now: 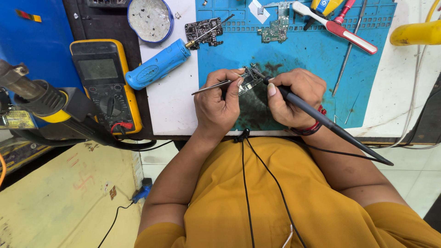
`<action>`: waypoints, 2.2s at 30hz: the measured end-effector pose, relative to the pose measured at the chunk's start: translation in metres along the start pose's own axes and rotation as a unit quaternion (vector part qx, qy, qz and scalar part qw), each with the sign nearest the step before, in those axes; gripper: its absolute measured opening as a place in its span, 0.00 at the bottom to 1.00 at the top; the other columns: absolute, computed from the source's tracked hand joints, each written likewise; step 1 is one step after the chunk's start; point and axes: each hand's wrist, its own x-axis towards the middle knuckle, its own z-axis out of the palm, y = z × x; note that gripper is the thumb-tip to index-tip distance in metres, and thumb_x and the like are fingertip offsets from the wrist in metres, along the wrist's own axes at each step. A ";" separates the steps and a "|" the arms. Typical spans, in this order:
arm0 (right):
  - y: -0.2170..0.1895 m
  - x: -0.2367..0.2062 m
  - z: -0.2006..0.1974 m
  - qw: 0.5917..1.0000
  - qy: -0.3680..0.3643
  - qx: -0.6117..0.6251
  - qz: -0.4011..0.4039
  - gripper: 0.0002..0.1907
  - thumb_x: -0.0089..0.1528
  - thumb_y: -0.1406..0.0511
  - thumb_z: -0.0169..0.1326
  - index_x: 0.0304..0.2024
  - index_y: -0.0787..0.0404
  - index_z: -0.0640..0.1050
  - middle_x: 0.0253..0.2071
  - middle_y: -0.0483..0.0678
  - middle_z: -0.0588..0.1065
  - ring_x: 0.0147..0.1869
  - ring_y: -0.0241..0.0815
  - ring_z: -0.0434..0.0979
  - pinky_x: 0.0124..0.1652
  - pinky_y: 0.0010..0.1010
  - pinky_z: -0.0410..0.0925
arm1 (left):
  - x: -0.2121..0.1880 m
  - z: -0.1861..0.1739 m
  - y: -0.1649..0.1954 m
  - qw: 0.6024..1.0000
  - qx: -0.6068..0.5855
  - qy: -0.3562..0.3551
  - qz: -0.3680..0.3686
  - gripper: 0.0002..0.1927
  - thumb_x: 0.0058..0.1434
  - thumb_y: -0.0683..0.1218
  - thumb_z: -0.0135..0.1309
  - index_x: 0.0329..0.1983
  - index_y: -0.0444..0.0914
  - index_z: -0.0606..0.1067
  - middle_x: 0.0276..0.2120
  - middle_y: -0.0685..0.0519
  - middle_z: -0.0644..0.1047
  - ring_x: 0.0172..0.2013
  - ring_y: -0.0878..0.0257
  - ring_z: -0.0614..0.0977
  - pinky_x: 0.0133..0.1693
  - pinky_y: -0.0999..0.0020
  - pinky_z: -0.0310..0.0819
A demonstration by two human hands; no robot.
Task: The person holds a small circuit board on a repair bench and works on it with a soldering iron in one hand and tweezers in the other, touching components on the board and repositioning it as they solder. Other boards, a multimeter, and hand tools sit on the work mat around them.
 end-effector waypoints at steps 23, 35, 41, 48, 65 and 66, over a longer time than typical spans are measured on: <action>-0.001 0.000 0.002 1.000 0.008 -0.010 -0.003 0.05 0.62 0.74 0.60 0.37 0.65 0.76 0.31 0.51 0.78 0.30 0.48 0.77 0.31 0.31 0.68 | 0.000 -0.001 0.000 1.000 0.001 -0.003 0.006 0.06 0.72 0.38 0.56 0.48 0.35 0.70 0.44 0.47 0.83 0.41 0.62 0.88 0.42 0.71 0.83; 0.000 0.001 0.002 1.000 0.012 -0.009 -0.006 0.05 0.62 0.74 0.60 0.36 0.65 0.75 0.31 0.52 0.78 0.30 0.48 0.77 0.30 0.31 0.68 | 0.000 0.000 -0.001 1.000 -0.003 -0.003 0.001 0.06 0.72 0.38 0.56 0.47 0.35 0.70 0.44 0.47 0.84 0.38 0.64 0.87 0.40 0.72 0.83; -0.001 0.000 0.003 1.000 0.014 -0.011 -0.002 0.05 0.62 0.74 0.60 0.36 0.65 0.75 0.31 0.51 0.78 0.30 0.48 0.77 0.31 0.31 0.68 | 0.000 0.000 -0.001 1.000 -0.002 -0.001 0.008 0.06 0.72 0.38 0.56 0.47 0.35 0.70 0.44 0.47 0.83 0.39 0.64 0.87 0.41 0.72 0.83; 0.000 -0.001 0.001 1.000 0.008 -0.010 -0.001 0.05 0.61 0.74 0.60 0.37 0.65 0.75 0.31 0.51 0.78 0.30 0.48 0.77 0.31 0.31 0.68 | 0.000 0.000 0.000 1.000 0.005 -0.002 0.002 0.06 0.72 0.39 0.56 0.47 0.35 0.70 0.44 0.48 0.84 0.38 0.64 0.87 0.40 0.72 0.82; -0.001 0.001 0.001 1.000 0.004 0.001 -0.006 0.05 0.62 0.74 0.60 0.37 0.65 0.75 0.31 0.51 0.78 0.30 0.48 0.77 0.30 0.31 0.68 | 0.000 -0.001 -0.001 1.000 0.000 -0.003 0.000 0.06 0.72 0.39 0.56 0.48 0.35 0.70 0.44 0.47 0.84 0.39 0.64 0.87 0.41 0.71 0.83; -0.001 0.000 0.001 1.000 0.003 0.000 -0.005 0.05 0.62 0.73 0.60 0.37 0.65 0.75 0.31 0.51 0.78 0.30 0.48 0.77 0.30 0.31 0.68 | 0.000 -0.001 -0.001 1.000 0.000 -0.003 0.000 0.06 0.72 0.39 0.56 0.48 0.35 0.71 0.44 0.47 0.84 0.39 0.64 0.87 0.41 0.71 0.83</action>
